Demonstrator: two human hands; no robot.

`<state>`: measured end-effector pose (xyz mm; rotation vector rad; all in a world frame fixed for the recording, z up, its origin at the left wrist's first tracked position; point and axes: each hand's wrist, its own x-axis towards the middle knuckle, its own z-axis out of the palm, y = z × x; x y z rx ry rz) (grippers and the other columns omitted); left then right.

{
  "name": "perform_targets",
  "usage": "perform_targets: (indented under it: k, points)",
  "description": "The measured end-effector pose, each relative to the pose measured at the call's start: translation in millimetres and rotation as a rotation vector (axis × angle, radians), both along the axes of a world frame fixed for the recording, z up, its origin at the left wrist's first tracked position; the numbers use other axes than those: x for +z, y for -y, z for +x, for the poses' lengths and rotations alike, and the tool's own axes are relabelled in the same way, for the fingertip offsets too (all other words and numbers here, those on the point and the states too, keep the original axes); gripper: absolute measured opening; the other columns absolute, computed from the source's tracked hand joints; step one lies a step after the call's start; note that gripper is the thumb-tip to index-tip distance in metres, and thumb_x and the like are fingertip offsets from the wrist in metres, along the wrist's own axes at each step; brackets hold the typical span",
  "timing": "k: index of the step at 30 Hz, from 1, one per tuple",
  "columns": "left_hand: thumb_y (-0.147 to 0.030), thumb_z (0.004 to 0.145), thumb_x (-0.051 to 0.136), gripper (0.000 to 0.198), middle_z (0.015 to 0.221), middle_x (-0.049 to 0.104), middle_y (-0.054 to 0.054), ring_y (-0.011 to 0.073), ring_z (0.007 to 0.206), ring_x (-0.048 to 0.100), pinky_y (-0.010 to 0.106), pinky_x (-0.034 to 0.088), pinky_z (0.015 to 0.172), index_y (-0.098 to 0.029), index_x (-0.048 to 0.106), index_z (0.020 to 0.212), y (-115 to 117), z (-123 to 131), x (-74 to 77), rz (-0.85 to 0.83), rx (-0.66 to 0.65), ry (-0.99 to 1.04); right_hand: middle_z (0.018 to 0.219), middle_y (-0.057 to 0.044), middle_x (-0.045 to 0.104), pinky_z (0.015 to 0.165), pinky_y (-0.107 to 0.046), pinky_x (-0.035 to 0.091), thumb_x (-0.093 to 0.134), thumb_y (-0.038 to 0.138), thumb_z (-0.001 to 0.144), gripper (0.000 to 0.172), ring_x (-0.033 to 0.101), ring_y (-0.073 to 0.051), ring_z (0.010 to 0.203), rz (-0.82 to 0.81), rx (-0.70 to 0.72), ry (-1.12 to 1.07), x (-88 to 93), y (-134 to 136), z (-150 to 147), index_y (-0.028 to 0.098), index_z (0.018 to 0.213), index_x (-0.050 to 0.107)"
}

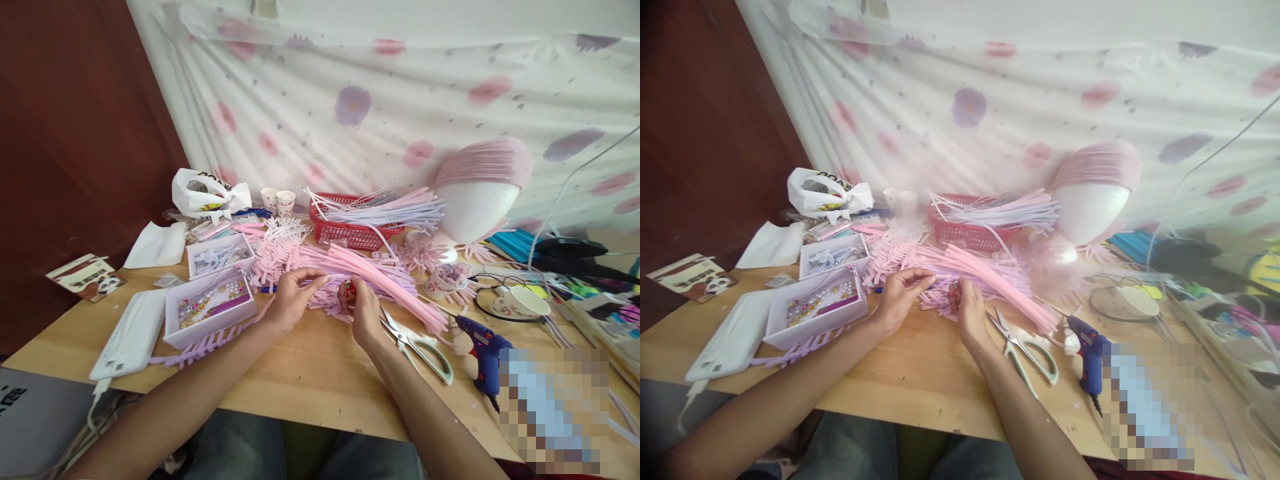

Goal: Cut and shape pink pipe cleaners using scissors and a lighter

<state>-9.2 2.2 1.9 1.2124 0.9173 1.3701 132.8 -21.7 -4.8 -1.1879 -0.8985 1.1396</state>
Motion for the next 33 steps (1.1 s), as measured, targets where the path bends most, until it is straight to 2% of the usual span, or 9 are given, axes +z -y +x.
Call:
perform_targets:
  k: [7,18,21,24,26,30,33]
  points:
    - [-0.031,0.067,0.082,0.018,0.083,0.077,0.006,0.0207,0.082,0.069,0.033,0.053,0.083,-0.017,0.078,0.078,4,1,5.8,-0.023,-0.002,-0.014,0.053,0.005,0.035,0.045,-0.026,0.02,0.05,0.043,0.08,0.031,0.027,-0.011,0.048,-0.004,0.019,-0.027,5.1,3,-3,0.022,0.058,0.042]
    - [-0.031,0.067,0.083,0.019,0.083,0.077,0.006,0.021,0.082,0.069,0.033,0.053,0.083,-0.016,0.079,0.078,3,1,4.7,-0.012,-0.005,-0.019,0.054,0.005,0.035,0.044,-0.024,0.024,0.049,0.043,0.082,0.032,0.028,-0.011,0.049,-0.004,0.003,-0.023,7.2,5,-5,0.022,0.058,0.043]
    - [-0.032,0.067,0.083,0.021,0.084,0.077,0.006,0.0213,0.082,0.069,0.034,0.054,0.083,-0.016,0.079,0.079,2,0,3.2,-0.009,-0.013,-0.023,0.055,0.004,0.038,0.044,-0.024,0.026,0.05,0.049,0.083,0.036,0.03,-0.011,0.048,-0.011,-0.016,-0.02,5.8,5,-5,0.021,0.061,0.046]
    - [-0.032,0.067,0.083,0.021,0.084,0.077,0.006,0.0214,0.083,0.069,0.034,0.054,0.083,-0.016,0.079,0.079,1,0,2.6,-0.006,-0.006,-0.027,0.057,0.003,0.044,0.046,-0.025,0.031,0.046,0.063,0.086,0.048,0.035,-0.012,0.049,-0.015,-0.023,-0.017,3.9,6,-3,0.02,0.064,0.051]
    - [-0.032,0.067,0.083,0.02,0.083,0.077,0.006,0.0214,0.082,0.069,0.034,0.054,0.082,-0.017,0.079,0.079,1,0,3.2,-0.012,-0.006,-0.021,0.06,0.002,0.047,0.048,-0.025,0.034,0.049,0.066,0.086,0.049,0.039,-0.012,0.052,0.03,-0.036,-0.001,3.7,6,0,0.02,0.07,0.056]
    - [-0.032,0.066,0.083,0.02,0.082,0.077,0.006,0.0213,0.081,0.069,0.034,0.054,0.081,-0.017,0.079,0.078,1,0,4.3,-0.017,-0.014,-0.008,0.064,0.003,0.048,0.053,-0.024,0.036,0.069,0.051,0.08,0.032,0.041,-0.011,0.057,0.198,-0.094,0.139,3.5,5,5,0.018,0.081,0.067]
    - [-0.032,0.067,0.083,0.02,0.083,0.077,0.006,0.0211,0.081,0.07,0.034,0.054,0.081,-0.017,0.079,0.079,1,0,3.2,-0.011,-0.02,-0.01,0.066,0.002,0.053,0.054,-0.024,0.037,0.071,0.046,0.08,0.028,0.042,-0.011,0.057,0.244,-0.095,0.21,1.4,4,6,0.018,0.082,0.07]
